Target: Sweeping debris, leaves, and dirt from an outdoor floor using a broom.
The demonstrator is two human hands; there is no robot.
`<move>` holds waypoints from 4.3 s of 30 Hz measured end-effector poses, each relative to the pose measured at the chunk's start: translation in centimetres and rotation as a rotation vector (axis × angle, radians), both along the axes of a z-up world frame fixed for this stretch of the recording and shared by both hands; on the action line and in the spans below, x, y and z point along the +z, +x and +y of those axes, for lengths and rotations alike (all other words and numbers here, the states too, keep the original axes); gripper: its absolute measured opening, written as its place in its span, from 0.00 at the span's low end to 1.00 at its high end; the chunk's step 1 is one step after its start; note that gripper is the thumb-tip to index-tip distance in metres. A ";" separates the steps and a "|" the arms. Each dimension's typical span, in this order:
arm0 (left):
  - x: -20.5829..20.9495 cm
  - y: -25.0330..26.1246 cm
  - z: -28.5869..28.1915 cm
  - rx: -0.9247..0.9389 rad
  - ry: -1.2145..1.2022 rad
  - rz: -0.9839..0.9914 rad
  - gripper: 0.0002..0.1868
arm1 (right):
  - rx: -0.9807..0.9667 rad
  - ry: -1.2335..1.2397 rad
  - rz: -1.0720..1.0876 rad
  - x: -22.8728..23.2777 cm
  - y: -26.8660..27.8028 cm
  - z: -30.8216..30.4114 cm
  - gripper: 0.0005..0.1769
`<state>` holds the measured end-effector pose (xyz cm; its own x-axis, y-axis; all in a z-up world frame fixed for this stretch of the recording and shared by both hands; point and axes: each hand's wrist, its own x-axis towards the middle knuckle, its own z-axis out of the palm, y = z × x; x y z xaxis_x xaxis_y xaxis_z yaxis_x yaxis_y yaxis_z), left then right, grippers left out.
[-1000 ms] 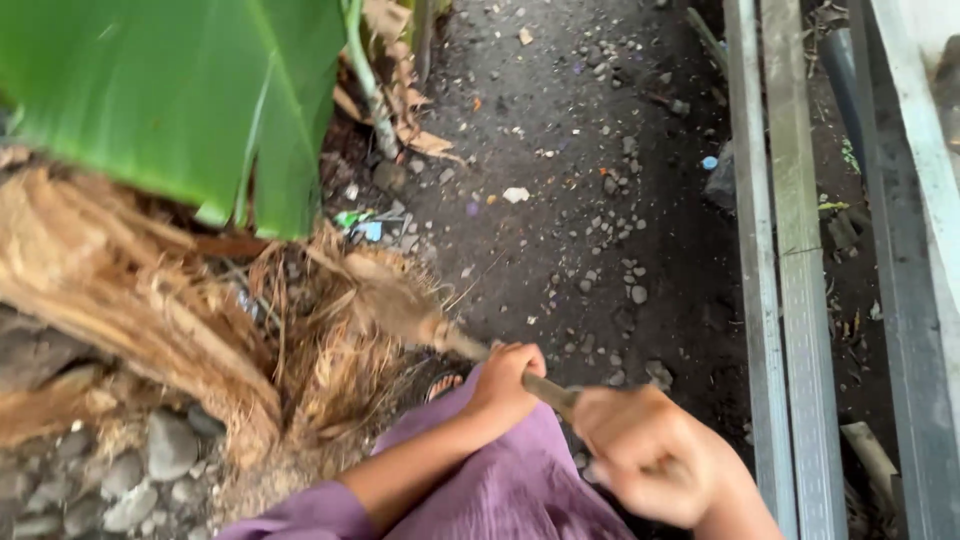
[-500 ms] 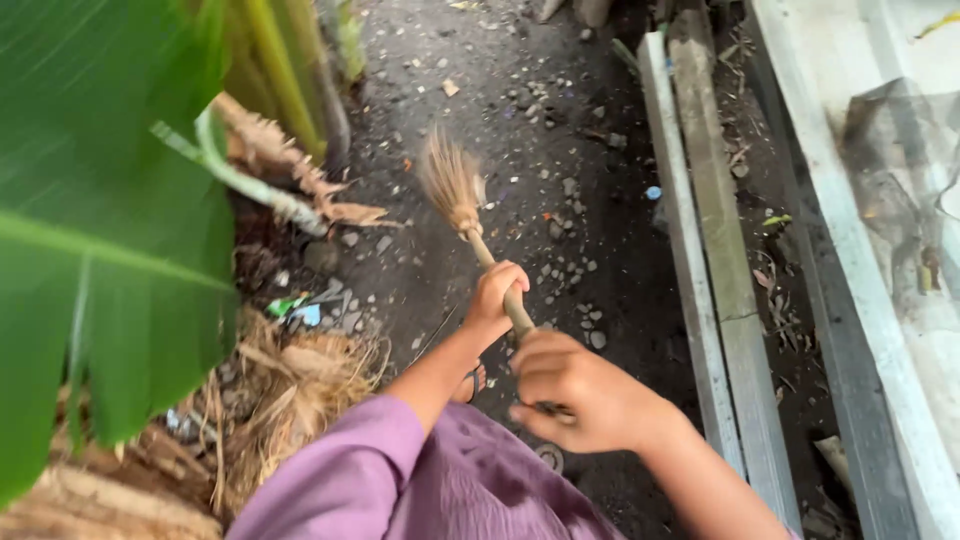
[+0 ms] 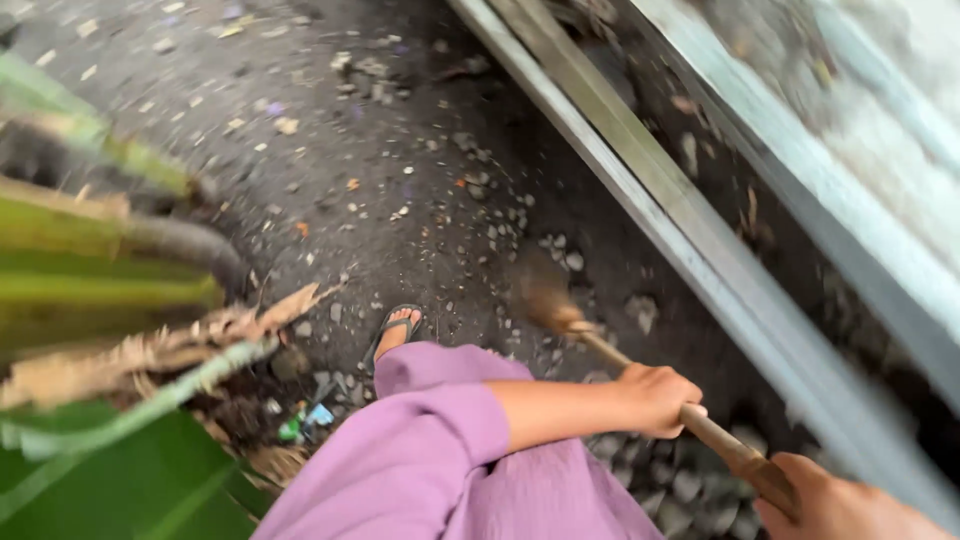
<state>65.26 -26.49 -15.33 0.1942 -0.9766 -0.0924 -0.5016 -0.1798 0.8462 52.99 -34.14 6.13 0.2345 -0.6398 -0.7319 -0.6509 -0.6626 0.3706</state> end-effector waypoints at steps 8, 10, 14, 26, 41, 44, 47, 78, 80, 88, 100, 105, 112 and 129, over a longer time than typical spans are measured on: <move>-14.9 14.4 11.7 -0.280 0.303 -0.176 0.11 | -0.081 0.035 -0.509 -9.4 15.3 14.5 0.13; -20.1 20.6 18.3 -0.254 0.405 -0.256 0.09 | -0.140 0.120 -0.653 -13.9 18.4 17.9 0.15; -26.3 29.1 29.5 -0.029 0.308 -0.660 0.15 | -0.266 0.265 -0.859 -21.3 22.0 24.0 0.23; 0.1 19.8 12.7 -0.355 -0.176 -0.132 0.11 | -0.207 -0.285 -0.330 0.9 14.5 18.5 0.30; -20.9 39.1 25.1 -0.025 0.254 -0.642 0.07 | 0.022 0.183 -1.208 -21.2 32.0 21.6 0.18; -20.1 40.1 24.2 -0.052 0.353 -0.612 0.09 | -0.101 0.173 -1.051 -21.0 31.5 19.2 0.23; -14.1 39.2 18.1 -0.050 0.214 -0.529 0.10 | -0.166 0.105 -0.709 -12.1 33.1 15.7 0.14; -8.2 73.0 7.0 0.141 0.440 -0.468 0.02 | 0.195 0.279 -0.928 -8.7 70.1 -2.0 0.24; -0.9 73.9 2.4 0.170 0.195 -0.320 0.10 | 0.365 0.027 -0.863 -2.2 71.0 -3.6 0.22; -6.1 80.7 -2.5 0.041 -0.143 -0.176 0.10 | 0.450 -0.240 -0.507 -2.4 80.5 1.9 0.07; -1.3 94.4 6.7 0.022 0.237 -0.287 0.14 | 0.127 0.024 -0.767 -2.5 90.5 0.4 0.20; 5.3 96.6 3.5 0.005 0.100 -0.198 0.18 | 0.245 -0.203 -0.756 5.2 93.3 2.8 0.22; -1.5 92.9 -1.3 -0.019 -0.198 0.024 0.08 | 0.322 -0.324 -0.296 3.2 97.7 7.2 0.08; 4.2 94.6 -2.2 -0.273 0.192 -0.327 0.10 | 0.023 -0.181 -0.646 5.3 91.5 -1.4 0.28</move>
<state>159.84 -28.72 -11.14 -0.0188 -0.9672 -0.2532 -0.7873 -0.1418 0.6001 144.47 -35.57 11.41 0.6043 -0.7288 -0.3220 -0.7658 -0.6429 0.0179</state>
